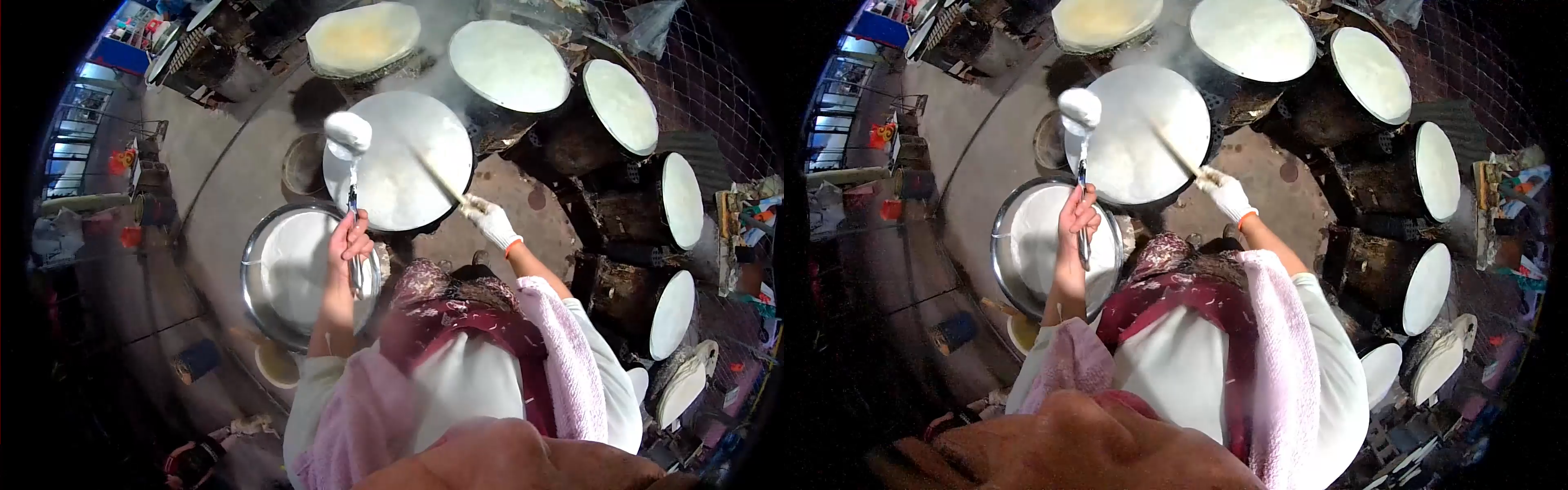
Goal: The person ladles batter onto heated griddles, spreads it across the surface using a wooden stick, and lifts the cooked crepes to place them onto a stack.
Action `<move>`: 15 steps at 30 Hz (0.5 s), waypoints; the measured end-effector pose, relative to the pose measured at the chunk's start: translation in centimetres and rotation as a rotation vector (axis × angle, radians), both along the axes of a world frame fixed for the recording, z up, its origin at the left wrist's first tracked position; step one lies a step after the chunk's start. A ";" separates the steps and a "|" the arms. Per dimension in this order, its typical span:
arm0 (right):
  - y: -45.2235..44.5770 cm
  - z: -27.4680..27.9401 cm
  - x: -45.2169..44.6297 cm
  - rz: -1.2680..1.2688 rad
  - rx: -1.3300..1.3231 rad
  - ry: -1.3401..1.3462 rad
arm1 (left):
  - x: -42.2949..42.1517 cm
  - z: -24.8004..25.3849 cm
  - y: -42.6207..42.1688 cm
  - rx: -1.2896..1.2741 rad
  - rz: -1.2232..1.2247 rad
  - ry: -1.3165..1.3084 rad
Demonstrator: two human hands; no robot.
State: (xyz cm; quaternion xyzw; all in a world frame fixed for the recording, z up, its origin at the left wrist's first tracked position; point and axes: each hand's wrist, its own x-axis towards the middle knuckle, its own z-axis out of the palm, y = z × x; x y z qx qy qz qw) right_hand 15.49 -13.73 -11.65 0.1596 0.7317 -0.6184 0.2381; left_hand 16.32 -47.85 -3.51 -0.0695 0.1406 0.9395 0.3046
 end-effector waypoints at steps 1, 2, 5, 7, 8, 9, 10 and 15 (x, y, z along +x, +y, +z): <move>0.0 -0.5 0.5 0.140 0.025 0.036 | 0.0 1.3 0.1 -0.167 0.047 0.042; -0.6 0.8 0.7 0.276 0.050 0.074 | -0.7 2.1 -0.2 -0.143 0.064 0.066; -0.2 0.4 2.2 0.108 0.185 0.216 | -4.2 5.0 0.4 -0.205 0.149 -0.119; 1.9 1.9 4.0 0.166 0.331 0.190 | -3.7 7.1 3.0 -0.716 0.170 -0.020; 3.3 1.9 5.9 0.253 0.306 0.268 | -3.2 6.4 4.2 -0.998 0.156 0.069; 4.1 2.5 7.7 0.342 0.302 0.257 | -1.8 6.9 6.2 -1.102 0.176 0.142; 5.2 2.5 10.0 0.333 0.359 0.321 | -0.9 6.7 6.5 -1.203 0.014 0.296; 10.8 2.6 21.7 -0.406 0.504 0.066 | 0.0 8.3 13.9 -0.767 -0.420 0.535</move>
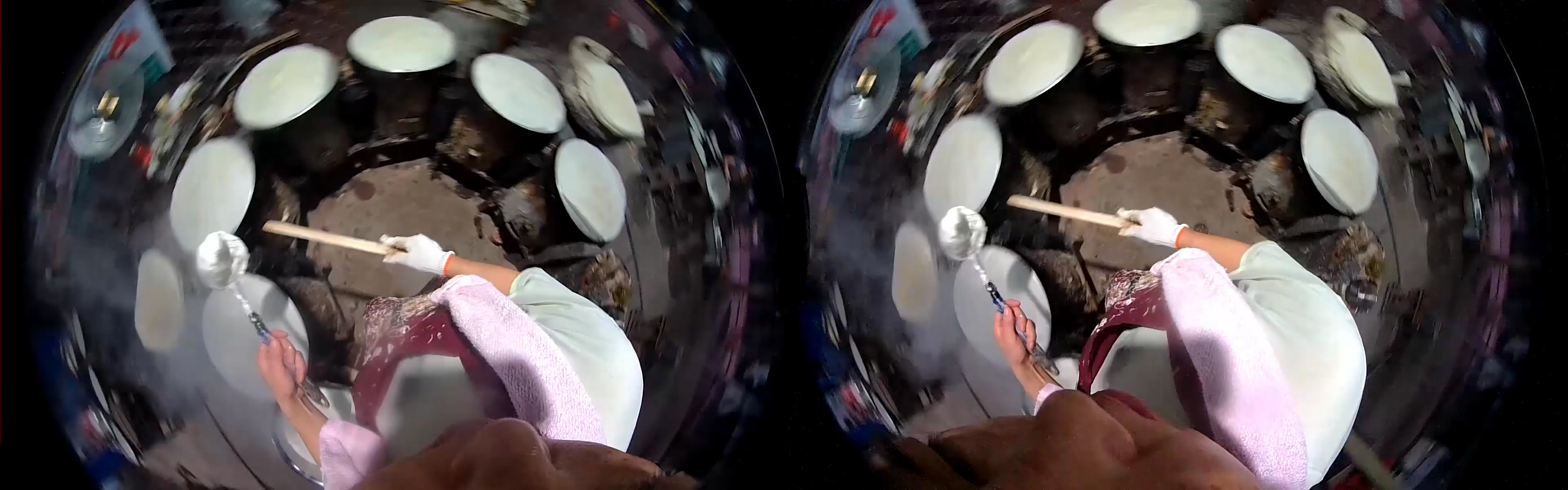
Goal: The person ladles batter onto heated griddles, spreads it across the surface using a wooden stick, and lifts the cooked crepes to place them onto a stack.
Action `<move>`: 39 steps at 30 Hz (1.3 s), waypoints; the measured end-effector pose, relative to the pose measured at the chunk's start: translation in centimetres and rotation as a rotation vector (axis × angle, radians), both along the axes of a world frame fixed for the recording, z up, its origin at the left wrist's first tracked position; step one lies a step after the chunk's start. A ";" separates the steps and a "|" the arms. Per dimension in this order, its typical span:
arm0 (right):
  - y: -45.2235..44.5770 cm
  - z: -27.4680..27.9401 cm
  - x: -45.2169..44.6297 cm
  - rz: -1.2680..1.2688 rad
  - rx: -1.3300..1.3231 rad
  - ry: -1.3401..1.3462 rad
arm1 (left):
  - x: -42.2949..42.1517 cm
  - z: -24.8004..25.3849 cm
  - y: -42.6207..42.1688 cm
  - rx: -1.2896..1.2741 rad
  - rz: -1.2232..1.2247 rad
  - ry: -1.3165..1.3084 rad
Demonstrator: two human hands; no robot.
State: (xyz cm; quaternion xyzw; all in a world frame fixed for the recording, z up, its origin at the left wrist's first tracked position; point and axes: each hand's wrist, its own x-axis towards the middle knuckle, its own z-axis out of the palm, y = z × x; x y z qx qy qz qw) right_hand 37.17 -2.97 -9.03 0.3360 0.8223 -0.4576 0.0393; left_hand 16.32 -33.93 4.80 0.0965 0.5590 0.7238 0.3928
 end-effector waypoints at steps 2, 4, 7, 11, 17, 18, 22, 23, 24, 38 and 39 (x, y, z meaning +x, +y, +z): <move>1.6 -0.7 6.3 -0.219 0.137 0.105 | 0.1 0.3 3.9 0.051 -0.190 -0.162; 3.4 1.2 13.2 -0.426 0.213 0.007 | 1.2 -1.2 7.8 0.116 -0.337 -0.326; 10.4 6.0 23.8 -0.666 0.395 -0.268 | 7.7 -0.8 19.0 0.184 -0.397 -0.617; 13.8 5.9 37.6 -0.733 0.550 -0.549 | 13.9 2.0 26.0 0.248 -0.570 -0.859; 22.4 1.2 49.1 -0.564 0.828 -0.392 | 20.5 4.4 42.9 0.218 -0.720 -0.908; 23.0 0.5 50.3 -0.562 0.765 -0.399 | 21.2 4.7 44.2 0.193 -0.667 -0.918; 25.8 5.1 50.8 -0.737 0.701 -0.286 | 22.6 5.5 48.9 0.158 -0.687 -0.865; 26.8 6.5 51.3 -0.782 0.700 -0.249 | 22.8 5.4 49.9 0.146 -0.692 -0.875; 28.2 8.0 52.1 -0.752 0.879 -0.156 | 23.1 5.5 50.9 0.130 -0.704 -0.848; 50.6 25.4 52.6 -0.496 0.942 -0.398 | 22.2 2.9 60.7 -0.005 -0.781 -0.703; 52.5 27.3 51.6 -0.448 0.880 -0.547 | 22.1 2.9 61.0 -0.018 -0.790 -0.641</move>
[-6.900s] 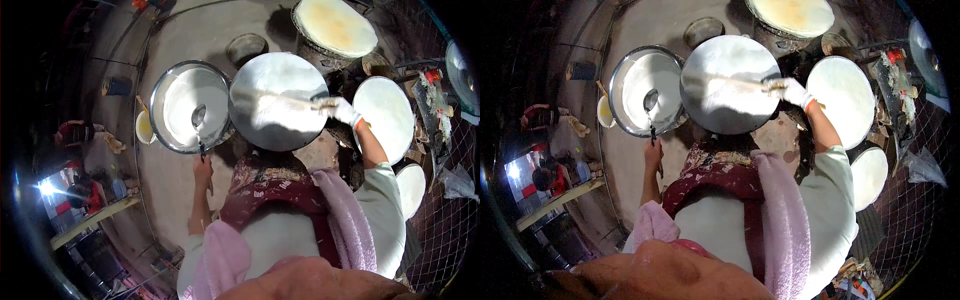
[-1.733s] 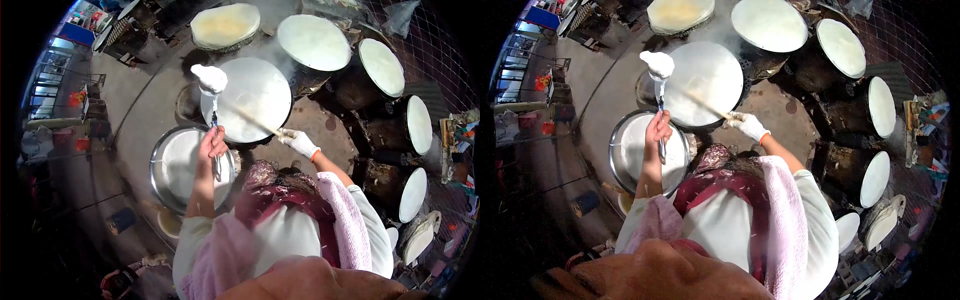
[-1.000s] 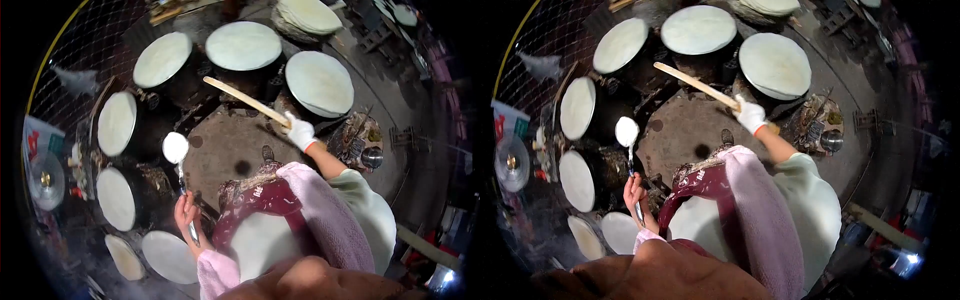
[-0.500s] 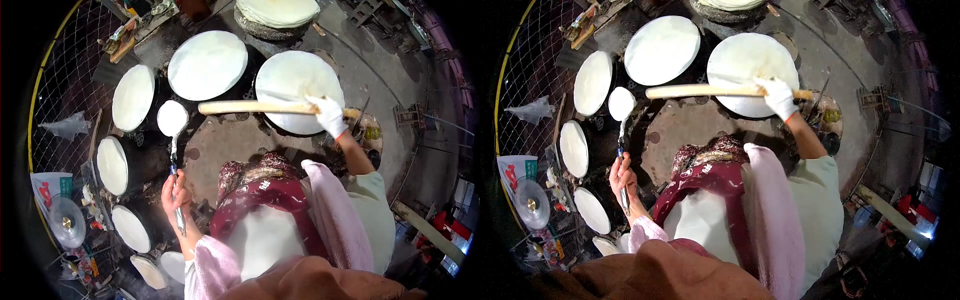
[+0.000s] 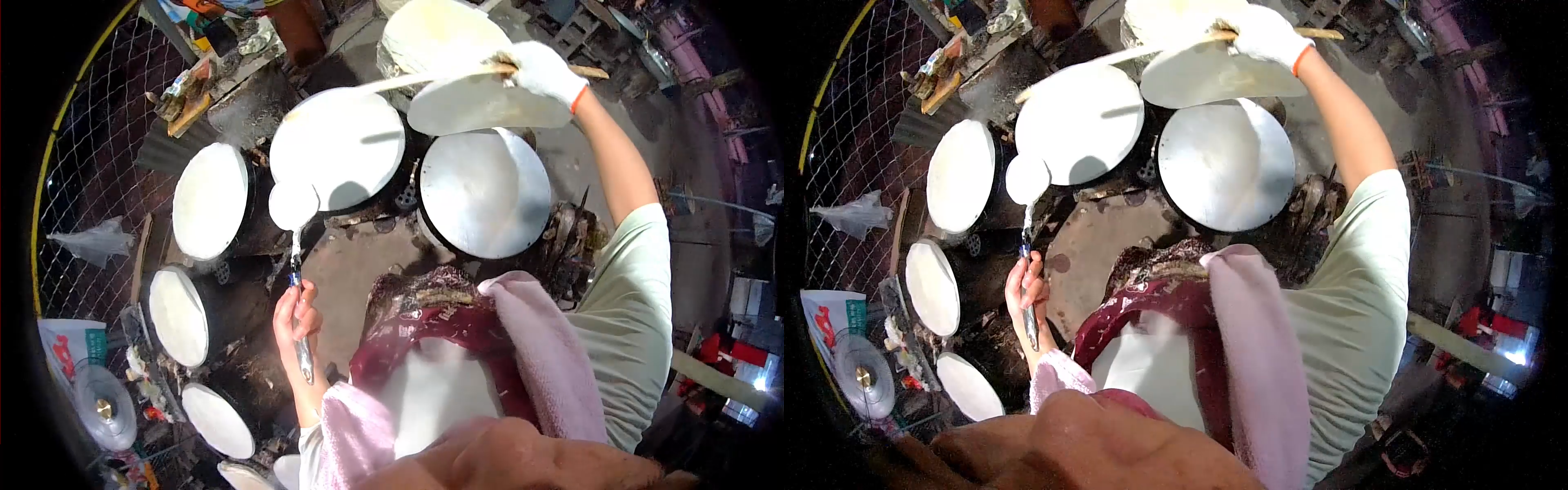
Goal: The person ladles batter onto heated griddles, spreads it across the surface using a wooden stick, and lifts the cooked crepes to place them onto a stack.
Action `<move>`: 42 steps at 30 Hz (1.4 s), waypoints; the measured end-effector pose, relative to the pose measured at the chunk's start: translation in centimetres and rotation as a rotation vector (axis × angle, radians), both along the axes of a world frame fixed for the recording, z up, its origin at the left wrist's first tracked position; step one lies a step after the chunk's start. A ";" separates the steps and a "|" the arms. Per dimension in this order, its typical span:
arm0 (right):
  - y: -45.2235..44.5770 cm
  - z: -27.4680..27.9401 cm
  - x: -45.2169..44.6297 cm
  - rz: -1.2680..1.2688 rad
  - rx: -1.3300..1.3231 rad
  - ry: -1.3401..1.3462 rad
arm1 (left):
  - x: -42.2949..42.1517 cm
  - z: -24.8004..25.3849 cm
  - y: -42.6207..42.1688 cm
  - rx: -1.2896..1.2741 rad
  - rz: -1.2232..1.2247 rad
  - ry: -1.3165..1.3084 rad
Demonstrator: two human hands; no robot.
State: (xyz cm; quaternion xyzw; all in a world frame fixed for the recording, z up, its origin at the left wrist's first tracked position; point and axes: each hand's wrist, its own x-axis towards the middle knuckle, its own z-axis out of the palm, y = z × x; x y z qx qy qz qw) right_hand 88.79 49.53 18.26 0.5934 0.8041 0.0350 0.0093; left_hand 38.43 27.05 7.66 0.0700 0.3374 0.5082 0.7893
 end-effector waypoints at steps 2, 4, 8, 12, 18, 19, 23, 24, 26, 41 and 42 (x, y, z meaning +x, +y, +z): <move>5.7 1.8 0.2 0.047 0.095 0.066 | 0.0 -0.3 0.9 0.011 0.015 0.044; 9.2 4.4 0.4 0.089 0.188 0.137 | 0.4 0.3 0.9 0.009 0.034 0.102; 11.9 9.2 1.7 -0.361 0.247 0.726 | 0.5 -0.2 0.3 0.004 0.053 0.120; 19.8 0.0 13.8 -0.295 0.409 1.113 | 2.8 -0.2 -1.2 0.061 0.160 0.060; 21.2 -14.9 13.7 -0.819 0.502 2.078 | 7.7 1.5 -4.5 -0.020 0.445 -0.053; 20.9 -16.7 13.6 -0.932 0.451 2.123 | 8.3 1.3 -5.1 -0.006 0.459 -0.113; 19.8 -23.0 13.0 -0.994 0.461 2.169 | 9.7 1.3 -7.8 0.003 0.563 -0.223; 19.5 -23.9 12.7 -0.998 0.428 2.119 | 10.2 1.5 -8.5 -0.001 0.594 -0.223; 18.5 -23.4 11.8 -1.034 0.384 2.007 | 11.2 2.5 -9.4 0.001 0.610 -0.262; 12.9 -28.6 8.9 -0.847 0.029 0.495 | 9.8 -1.6 -29.8 0.248 0.762 -0.123; 11.5 -28.9 7.7 -0.818 0.104 0.443 | 10.3 -1.3 -32.6 0.088 0.908 -0.060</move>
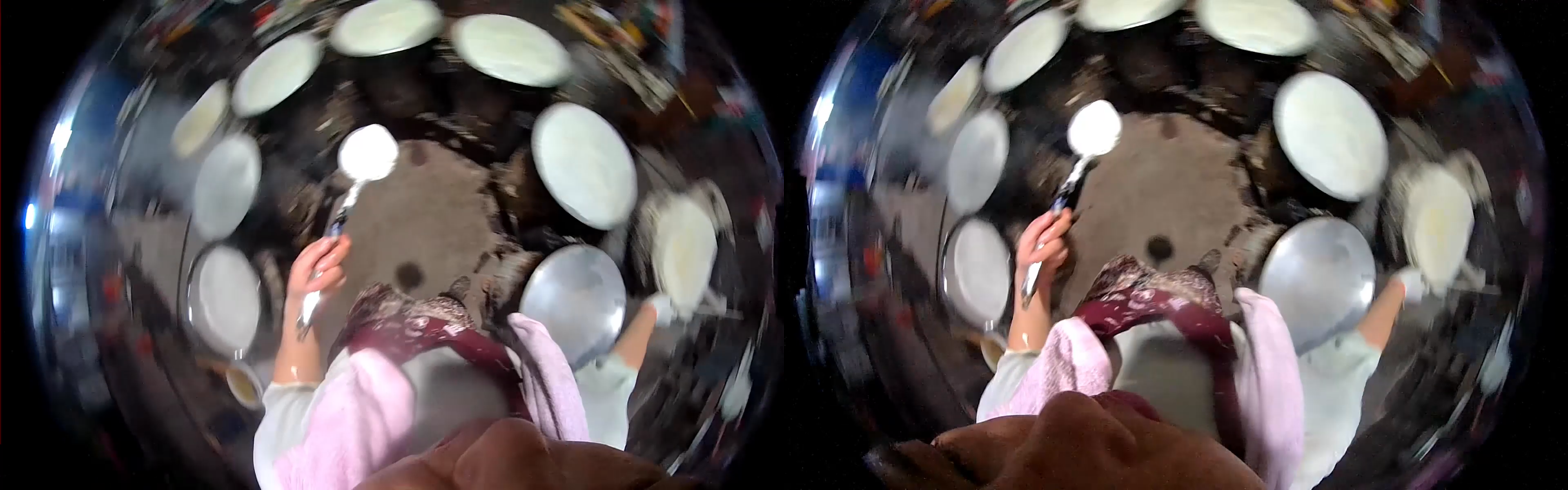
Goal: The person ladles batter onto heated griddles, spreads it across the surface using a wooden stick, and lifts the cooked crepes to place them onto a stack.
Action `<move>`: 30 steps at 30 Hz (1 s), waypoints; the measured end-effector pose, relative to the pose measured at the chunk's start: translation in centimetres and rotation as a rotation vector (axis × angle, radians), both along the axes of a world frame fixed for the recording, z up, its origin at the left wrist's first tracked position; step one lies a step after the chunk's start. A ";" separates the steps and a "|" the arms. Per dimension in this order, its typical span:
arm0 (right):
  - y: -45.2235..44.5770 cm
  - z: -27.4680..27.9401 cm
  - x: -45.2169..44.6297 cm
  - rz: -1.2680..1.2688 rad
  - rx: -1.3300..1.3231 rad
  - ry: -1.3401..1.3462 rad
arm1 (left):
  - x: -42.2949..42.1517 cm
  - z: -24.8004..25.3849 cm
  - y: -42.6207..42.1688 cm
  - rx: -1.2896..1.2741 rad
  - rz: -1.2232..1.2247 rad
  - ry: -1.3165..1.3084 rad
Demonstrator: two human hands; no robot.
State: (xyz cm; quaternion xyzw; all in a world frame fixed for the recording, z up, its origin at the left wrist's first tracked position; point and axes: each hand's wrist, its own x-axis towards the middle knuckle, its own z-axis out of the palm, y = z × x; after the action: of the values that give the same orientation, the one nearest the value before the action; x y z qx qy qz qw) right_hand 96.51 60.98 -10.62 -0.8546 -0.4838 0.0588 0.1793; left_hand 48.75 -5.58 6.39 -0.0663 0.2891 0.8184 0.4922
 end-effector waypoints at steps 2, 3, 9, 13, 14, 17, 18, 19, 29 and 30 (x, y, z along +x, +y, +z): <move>-10.0 3.2 -8.5 0.161 0.305 -0.062 | -1.7 -0.3 -5.4 0.009 0.056 0.025; -15.3 4.9 -13.1 0.206 0.261 0.339 | -1.6 -0.8 -9.0 0.021 0.120 0.014; -43.1 3.3 -31.7 0.962 -0.005 0.569 | -3.4 -1.4 -27.7 -0.353 0.445 0.114; -59.9 0.3 -39.6 1.368 -0.167 0.757 | -7.4 -9.3 -40.9 -0.940 0.522 0.226; -63.4 2.0 -41.5 1.419 -0.260 0.600 | -8.2 -13.1 -44.5 -1.151 0.396 0.270; -68.0 1.4 -43.1 1.481 -0.535 0.608 | -10.2 -18.2 -49.0 -2.019 -0.416 0.837; -68.9 1.1 -43.2 1.519 -0.582 0.529 | -10.7 -20.7 -50.6 -1.966 -0.497 0.836; -70.2 1.5 -43.7 1.560 -0.628 0.449 | -11.7 -21.1 -50.9 -1.915 -0.578 0.840; -76.6 1.5 -46.5 1.674 -0.732 0.110 | -17.0 -31.8 -54.4 -1.653 -0.452 0.716; -77.1 1.4 -46.8 1.662 -0.787 0.121 | -16.1 -33.7 -54.9 -1.604 -0.478 0.687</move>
State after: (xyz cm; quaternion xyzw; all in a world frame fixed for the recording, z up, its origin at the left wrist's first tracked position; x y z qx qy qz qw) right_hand 49.70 -16.11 -9.27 -0.2271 -0.8770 0.3738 -0.1992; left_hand 32.61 -60.46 -27.27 -0.0798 0.9097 0.2219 0.3418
